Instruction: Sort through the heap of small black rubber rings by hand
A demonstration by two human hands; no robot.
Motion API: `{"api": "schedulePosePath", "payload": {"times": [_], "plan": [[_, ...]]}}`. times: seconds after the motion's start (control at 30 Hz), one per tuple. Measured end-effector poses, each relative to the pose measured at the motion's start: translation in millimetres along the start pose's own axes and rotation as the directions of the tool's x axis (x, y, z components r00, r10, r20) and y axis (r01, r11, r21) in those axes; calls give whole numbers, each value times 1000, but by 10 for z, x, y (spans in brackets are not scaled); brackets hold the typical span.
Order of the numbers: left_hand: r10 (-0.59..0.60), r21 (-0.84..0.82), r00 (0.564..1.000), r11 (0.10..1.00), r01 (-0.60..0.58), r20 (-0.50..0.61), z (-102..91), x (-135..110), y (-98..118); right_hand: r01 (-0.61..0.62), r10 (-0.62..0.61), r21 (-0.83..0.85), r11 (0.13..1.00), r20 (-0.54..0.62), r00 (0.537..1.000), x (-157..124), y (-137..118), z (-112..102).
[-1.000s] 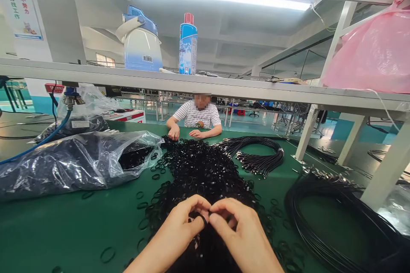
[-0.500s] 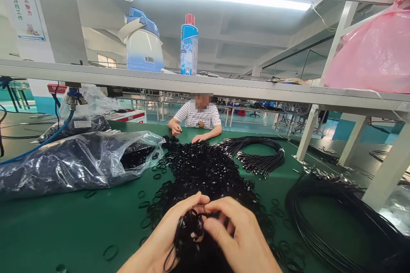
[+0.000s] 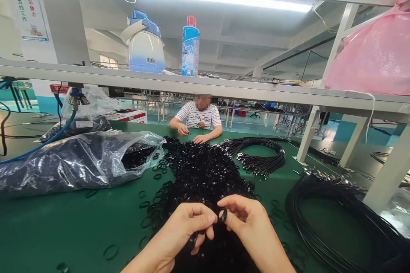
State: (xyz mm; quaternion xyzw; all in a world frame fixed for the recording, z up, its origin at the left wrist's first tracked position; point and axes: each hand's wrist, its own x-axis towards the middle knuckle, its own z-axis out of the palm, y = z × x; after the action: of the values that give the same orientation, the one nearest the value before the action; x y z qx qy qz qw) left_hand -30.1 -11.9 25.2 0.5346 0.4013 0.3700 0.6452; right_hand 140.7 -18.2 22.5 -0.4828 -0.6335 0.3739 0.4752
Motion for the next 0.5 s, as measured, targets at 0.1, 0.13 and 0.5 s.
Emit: {"api": "schedulePosePath", "payload": {"times": [0.1, 0.13, 0.5], "plan": [[42, 72, 997, 997, -37, -60, 13, 20, -14, -1, 0, -67, 998, -11, 1000, -4, -14, 22], [61, 100, 996, 994, -55, -60, 22, 27, -18, 2, -4, -107, 994, -22, 1000, -10, -21, 36], [119, 195, 988, 976, -98, -102, -77, 26, -11, 28, -53, -373, 927, -56, 997, -32, -24, -21]]}}
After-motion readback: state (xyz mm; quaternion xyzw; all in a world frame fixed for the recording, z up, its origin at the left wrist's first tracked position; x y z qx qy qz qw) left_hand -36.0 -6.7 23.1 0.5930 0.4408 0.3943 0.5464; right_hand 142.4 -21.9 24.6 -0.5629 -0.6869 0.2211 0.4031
